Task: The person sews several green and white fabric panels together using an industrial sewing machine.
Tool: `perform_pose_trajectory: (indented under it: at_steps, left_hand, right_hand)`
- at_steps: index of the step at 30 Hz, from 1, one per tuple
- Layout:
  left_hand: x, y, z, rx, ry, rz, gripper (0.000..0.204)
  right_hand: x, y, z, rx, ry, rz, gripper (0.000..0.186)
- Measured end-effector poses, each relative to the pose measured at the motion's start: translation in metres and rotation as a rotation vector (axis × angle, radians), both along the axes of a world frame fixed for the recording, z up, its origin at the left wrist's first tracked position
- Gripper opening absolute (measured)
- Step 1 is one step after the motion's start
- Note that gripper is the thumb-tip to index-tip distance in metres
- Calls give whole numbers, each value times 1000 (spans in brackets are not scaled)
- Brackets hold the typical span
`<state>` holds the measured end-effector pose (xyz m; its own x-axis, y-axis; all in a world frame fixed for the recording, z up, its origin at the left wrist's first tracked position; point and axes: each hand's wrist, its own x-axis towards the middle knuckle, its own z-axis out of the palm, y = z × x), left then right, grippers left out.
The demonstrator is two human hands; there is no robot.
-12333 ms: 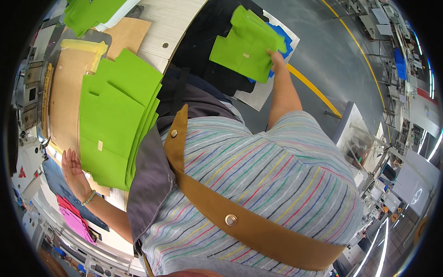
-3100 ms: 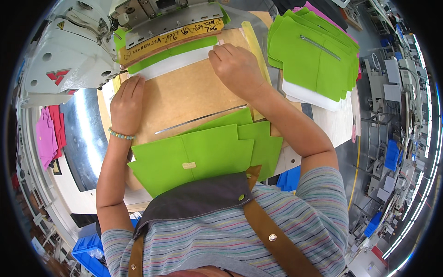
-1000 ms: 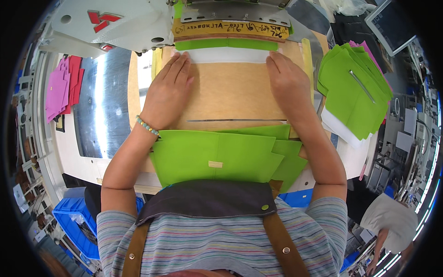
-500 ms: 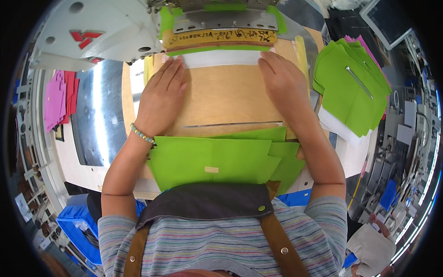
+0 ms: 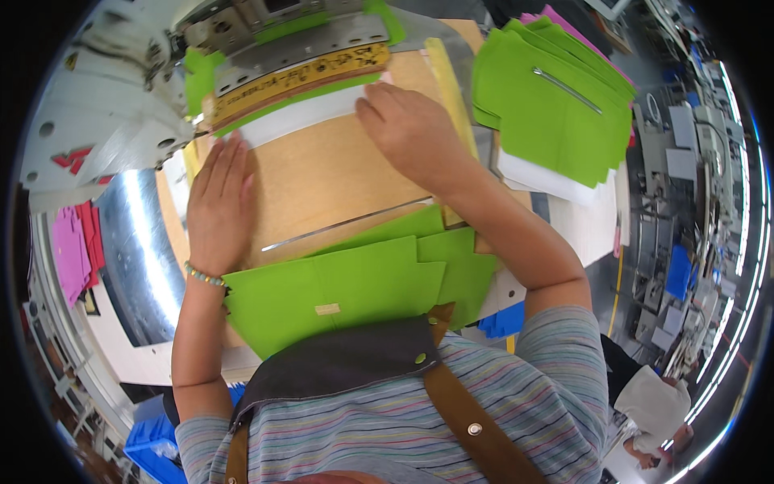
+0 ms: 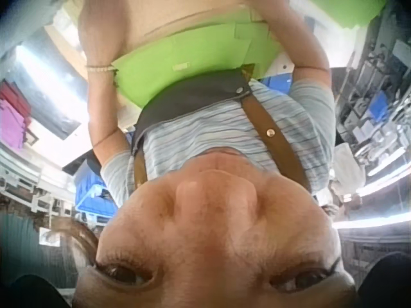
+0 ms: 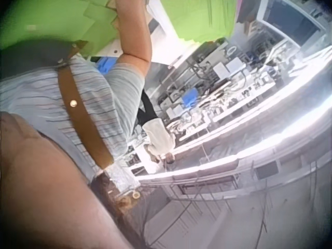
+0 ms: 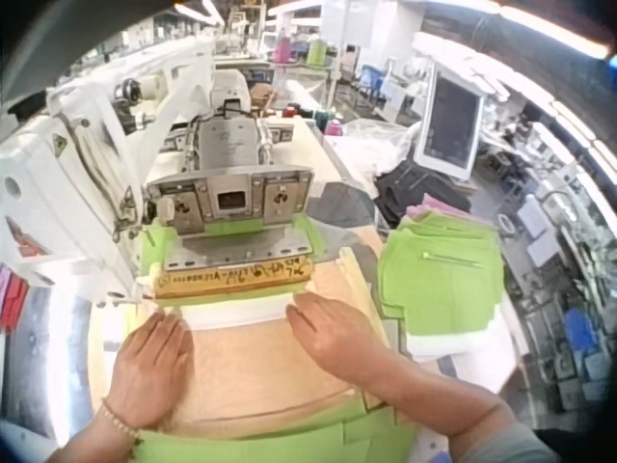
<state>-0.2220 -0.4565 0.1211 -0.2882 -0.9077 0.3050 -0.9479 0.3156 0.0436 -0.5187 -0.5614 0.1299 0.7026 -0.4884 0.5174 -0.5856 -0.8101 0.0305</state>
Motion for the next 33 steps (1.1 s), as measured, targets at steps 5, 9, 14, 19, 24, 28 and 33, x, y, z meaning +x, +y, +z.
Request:
perform_pose_trajectory:
  at_steps: [5,9,14,19,24,28,33]
  left_hand:
    - [-5,-2,-1,27,-19,20,47]
    - [-5,-2,0,17,3,14,47]
    - [-5,-2,2,0,38,7,43]
    - [-4,-3,1,4,48,0,43]
    - [-5,-3,2,6,44,8,44]
    - [-5,-2,1,14,42,11,45]
    - [-5,-2,2,14,60,8,46]
  right_hand:
    - [-1,0,-2,22,-17,-23,22]
    - [1,0,0,-17,-35,2,18]
    - [1,2,2,-4,-15,-24,18]
    - [1,3,-1,6,-15,-39,21]
    - [0,2,-3,-15,-5,-39,23]
    - [0,3,-1,-3,-4,-52,21]
    - [1,2,-6,32,-19,-62,20]
